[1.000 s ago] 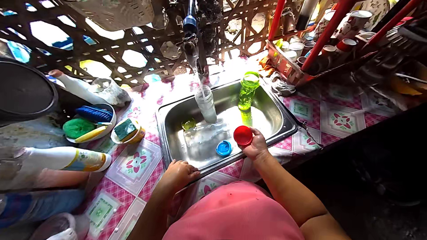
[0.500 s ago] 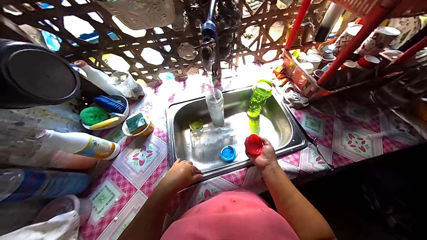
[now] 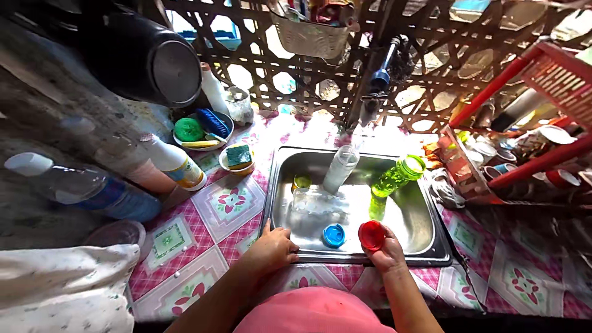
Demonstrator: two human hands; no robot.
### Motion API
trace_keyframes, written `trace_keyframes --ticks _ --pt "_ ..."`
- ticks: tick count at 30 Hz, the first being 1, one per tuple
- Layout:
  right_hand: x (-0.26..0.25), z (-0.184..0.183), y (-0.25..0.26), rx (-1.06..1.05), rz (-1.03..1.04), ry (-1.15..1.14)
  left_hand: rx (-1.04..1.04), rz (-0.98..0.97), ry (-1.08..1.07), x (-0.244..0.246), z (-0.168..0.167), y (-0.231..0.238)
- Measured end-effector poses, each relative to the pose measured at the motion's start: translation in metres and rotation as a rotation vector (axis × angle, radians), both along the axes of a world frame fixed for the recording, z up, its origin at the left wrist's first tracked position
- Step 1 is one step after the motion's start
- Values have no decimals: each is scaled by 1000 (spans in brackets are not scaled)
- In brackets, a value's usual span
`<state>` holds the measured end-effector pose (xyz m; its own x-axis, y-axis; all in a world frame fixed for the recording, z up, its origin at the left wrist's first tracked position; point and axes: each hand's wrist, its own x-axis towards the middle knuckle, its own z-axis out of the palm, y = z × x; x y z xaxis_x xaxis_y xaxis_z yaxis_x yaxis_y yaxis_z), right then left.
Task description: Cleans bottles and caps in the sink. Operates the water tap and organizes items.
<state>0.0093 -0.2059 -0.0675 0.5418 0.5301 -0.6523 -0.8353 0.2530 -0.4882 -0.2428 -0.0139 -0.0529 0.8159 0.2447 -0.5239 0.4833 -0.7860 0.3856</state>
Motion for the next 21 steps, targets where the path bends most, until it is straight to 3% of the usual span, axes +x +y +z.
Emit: trace_keyframes --ticks 8,14,21 --pt "-11 8 21 -102 102 -56 -43 26 -49 6 4 6" --pt "-18 13 35 -160 35 -68 -83 33 -78 0 5 11" --pt "-31 3 40 -171 117 -182 -104 59 -41 4 12 12"
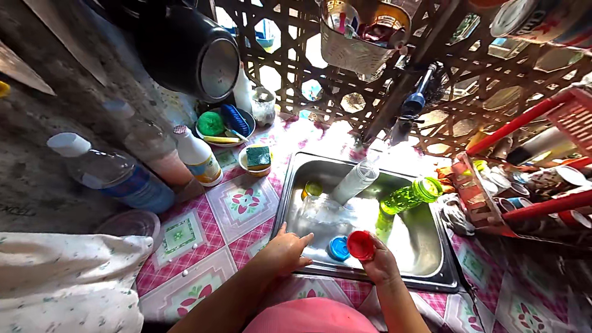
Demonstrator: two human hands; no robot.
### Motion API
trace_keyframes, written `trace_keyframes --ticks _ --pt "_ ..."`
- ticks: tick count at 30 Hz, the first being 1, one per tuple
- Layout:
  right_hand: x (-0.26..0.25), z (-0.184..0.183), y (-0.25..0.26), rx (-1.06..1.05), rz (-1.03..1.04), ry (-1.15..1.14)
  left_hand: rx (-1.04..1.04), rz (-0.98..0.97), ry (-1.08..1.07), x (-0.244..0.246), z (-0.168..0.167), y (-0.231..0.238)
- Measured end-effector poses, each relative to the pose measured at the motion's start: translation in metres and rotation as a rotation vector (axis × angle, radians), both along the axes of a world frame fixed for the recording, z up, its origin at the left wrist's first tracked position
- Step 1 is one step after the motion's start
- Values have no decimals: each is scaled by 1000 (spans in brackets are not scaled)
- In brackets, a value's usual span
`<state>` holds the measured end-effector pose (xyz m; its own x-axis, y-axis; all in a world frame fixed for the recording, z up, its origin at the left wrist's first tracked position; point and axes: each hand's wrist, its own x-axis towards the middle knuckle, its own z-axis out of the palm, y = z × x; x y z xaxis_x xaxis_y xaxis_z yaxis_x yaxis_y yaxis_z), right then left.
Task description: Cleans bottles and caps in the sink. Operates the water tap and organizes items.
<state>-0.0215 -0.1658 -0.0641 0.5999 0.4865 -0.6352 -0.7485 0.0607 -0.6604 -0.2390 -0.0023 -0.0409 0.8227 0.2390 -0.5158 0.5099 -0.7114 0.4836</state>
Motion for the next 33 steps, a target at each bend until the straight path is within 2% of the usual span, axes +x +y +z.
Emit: trace_keyframes --ticks 4,8,16,19,22,25,28,30,33 --pt "1 -1 -3 -23 -9 -115 -4 6 1 2 -1 0" --pt "-4 -4 -9 -39 20 -505 -41 15 -31 2 -4 4" --pt "-3 -10 -28 -82 437 -1220 19 -10 23 7 -2 -2" --pt "-5 -4 -32 -64 555 -1440 -27 -11 -132 6 1 -9" --pt "-13 6 -31 66 567 -1487 -204 96 -415 13 1 -21" --pt "-21 21 -25 266 497 -1331 -666 367 -577 30 7 -39" --pt "-27 36 -21 345 478 -1352 -1132 575 -599 42 15 -59" --pt "-28 40 -23 379 510 -1410 -1238 610 -634 45 17 -70" --pt "-22 46 -34 404 613 -1384 -1192 689 -696 48 19 -85"
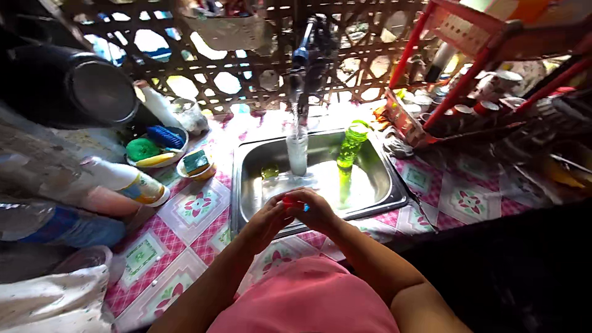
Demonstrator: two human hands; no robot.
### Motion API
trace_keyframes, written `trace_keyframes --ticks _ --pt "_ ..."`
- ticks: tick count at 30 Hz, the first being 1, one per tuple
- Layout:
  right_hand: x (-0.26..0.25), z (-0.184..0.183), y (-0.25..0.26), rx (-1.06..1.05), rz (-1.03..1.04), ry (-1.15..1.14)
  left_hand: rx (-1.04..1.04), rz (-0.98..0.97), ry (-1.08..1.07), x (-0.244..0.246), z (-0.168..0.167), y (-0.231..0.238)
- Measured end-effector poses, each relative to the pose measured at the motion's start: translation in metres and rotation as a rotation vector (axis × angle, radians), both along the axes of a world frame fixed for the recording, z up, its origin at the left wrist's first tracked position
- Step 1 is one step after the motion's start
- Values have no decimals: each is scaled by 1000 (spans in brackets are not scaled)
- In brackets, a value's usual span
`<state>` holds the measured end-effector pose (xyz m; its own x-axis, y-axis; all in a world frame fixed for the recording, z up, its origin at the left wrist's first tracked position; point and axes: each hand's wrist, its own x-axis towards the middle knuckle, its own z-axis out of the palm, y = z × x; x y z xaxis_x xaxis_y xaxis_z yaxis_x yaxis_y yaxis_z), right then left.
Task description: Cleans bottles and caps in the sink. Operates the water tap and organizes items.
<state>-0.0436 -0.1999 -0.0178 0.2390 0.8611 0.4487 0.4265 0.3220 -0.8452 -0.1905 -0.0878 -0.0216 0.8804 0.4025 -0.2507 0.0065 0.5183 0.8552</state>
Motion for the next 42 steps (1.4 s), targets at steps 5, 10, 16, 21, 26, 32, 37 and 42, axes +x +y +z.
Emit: trace_keyframes --ticks 5,10,16,21,26,32,37,42 --pt "39 9 -39 -199 -73 -17 -4 151 155 14 8 -36" --pt "108 3 -118 -414 -101 -30 -233 330 130 38 -4 -70" --pt "213 -45 -241 94 -790 -67 -456 605 20 85 -14 -104" --pt "284 -33 -305 -88 -1009 -48 -480 696 33 138 -9 -127" --pt "304 -24 -295 -201 -643 -42 -418 667 97 177 1 -137" --pt "322 -36 -262 -218 -74 -422 -432 684 164 199 3 -133" --pt "343 -26 -242 -204 -119 -418 -416 710 162 201 6 -125" --pt "354 -37 -231 62 -242 -434 -428 695 250 196 -3 -128"
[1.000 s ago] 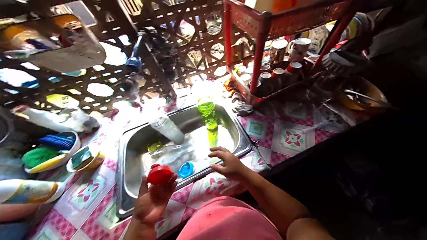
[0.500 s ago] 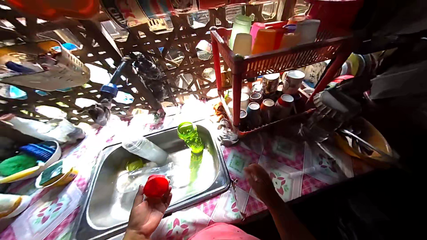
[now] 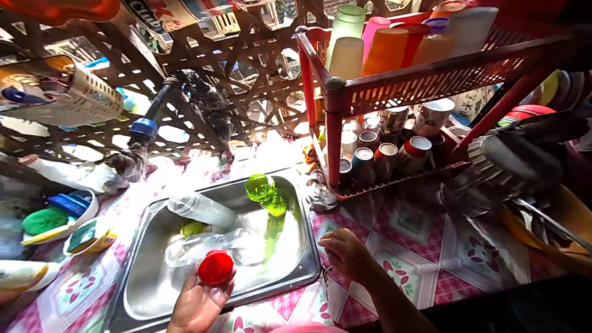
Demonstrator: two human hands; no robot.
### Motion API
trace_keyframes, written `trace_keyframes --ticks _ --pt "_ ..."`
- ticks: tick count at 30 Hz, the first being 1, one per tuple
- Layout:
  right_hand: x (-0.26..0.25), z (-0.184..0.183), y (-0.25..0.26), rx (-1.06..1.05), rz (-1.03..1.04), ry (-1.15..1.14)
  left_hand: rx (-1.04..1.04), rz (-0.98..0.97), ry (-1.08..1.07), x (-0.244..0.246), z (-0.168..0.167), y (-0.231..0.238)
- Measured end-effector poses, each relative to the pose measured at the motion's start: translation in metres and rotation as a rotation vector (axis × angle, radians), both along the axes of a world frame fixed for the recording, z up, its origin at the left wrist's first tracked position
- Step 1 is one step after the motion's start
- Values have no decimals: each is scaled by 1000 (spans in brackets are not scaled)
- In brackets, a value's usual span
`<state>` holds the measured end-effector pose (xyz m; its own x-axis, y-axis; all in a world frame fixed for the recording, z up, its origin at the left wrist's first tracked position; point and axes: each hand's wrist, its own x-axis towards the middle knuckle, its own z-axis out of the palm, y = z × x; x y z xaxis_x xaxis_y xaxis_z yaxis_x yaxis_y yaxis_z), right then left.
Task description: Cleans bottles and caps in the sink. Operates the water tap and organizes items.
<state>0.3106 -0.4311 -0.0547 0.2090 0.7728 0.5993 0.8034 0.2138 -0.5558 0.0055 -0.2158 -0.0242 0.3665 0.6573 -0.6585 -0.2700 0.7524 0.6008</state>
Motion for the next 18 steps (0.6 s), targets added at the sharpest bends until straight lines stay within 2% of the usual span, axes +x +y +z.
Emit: trace_keyframes --ticks 3,9,18 --pt "4 -6 -3 62 1 65 -17 7 37 1 -4 -3" --pt "11 -22 6 242 -142 138 -3 29 77 12 -1 -4" --pt "9 -32 15 236 -183 20 -5 42 49 7 4 -16"
